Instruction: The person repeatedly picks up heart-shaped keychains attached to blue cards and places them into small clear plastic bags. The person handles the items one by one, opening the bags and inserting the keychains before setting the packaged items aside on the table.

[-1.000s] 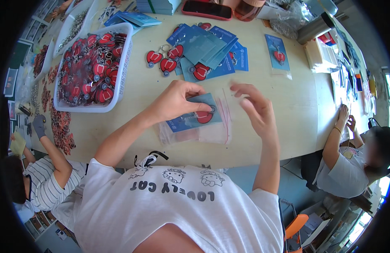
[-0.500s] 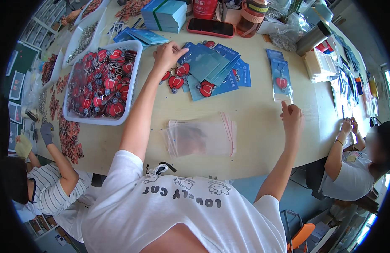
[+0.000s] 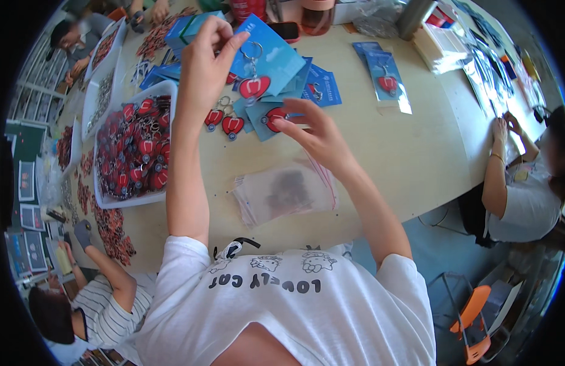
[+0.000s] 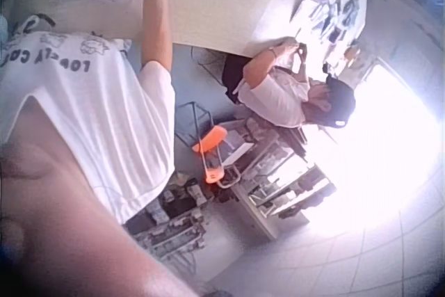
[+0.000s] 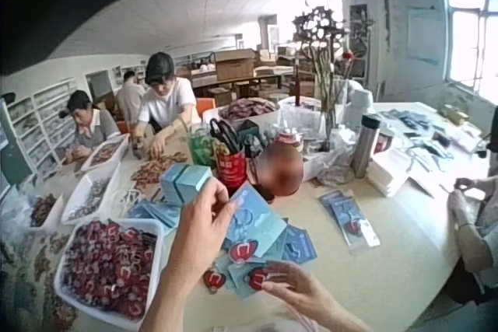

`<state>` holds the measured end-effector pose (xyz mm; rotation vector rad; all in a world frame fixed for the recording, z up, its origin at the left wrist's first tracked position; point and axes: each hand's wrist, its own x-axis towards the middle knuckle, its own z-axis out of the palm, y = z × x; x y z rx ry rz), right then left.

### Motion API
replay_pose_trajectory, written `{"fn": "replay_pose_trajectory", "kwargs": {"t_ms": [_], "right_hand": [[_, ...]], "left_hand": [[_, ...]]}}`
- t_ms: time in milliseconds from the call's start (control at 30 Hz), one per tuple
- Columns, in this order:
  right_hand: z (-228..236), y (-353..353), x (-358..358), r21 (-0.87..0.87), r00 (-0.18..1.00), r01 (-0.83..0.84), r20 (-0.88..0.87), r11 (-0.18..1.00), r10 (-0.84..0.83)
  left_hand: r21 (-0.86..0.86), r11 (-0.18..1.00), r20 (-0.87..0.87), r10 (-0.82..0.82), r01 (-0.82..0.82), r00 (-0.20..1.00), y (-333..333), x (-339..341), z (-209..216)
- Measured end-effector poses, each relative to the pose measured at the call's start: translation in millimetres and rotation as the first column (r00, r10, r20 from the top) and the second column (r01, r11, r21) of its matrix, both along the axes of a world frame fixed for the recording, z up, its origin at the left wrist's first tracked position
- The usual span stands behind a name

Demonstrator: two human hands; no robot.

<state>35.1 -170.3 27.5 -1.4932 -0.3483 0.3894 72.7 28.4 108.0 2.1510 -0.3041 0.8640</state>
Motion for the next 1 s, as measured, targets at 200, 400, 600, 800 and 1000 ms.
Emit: {"fn": "replay_pose_trajectory", "kwargs": {"t_ms": [200,400,600,800,1000], "right_hand": [[17.6,28.7,-0.2,0.488,0.915,0.261,-0.399,0.833,-0.053],[8.2,27.4,-10.9,0.032,0.525,0.659,0.696,0.752,-0.49],[11.2,25.6,-9.9,-0.108,0.36,0.657,0.915,0.746,-0.184],[12.4,17.6,-12.9,0.227,0.786,0.378,0.434,0.898,-0.44],[23.6,20.8,-8.4,0.567,0.881,0.445,-0.416,0.693,-0.225]], "left_hand": [[0.022,0.999,0.027,-0.04,0.04,0.999,-23.8,-6.7,27.5],[0.002,0.999,0.008,-0.033,0.033,0.999,-23.2,-12.4,26.7],[-0.047,0.999,-0.196,-0.012,0.003,0.981,-23.6,-34.1,39.4],[-0.295,0.953,-0.241,-0.143,0.068,0.96,-10.7,-43.1,43.3],[-0.491,0.854,-0.082,-0.24,0.17,0.967,-21.6,-47.4,28.5]]}}
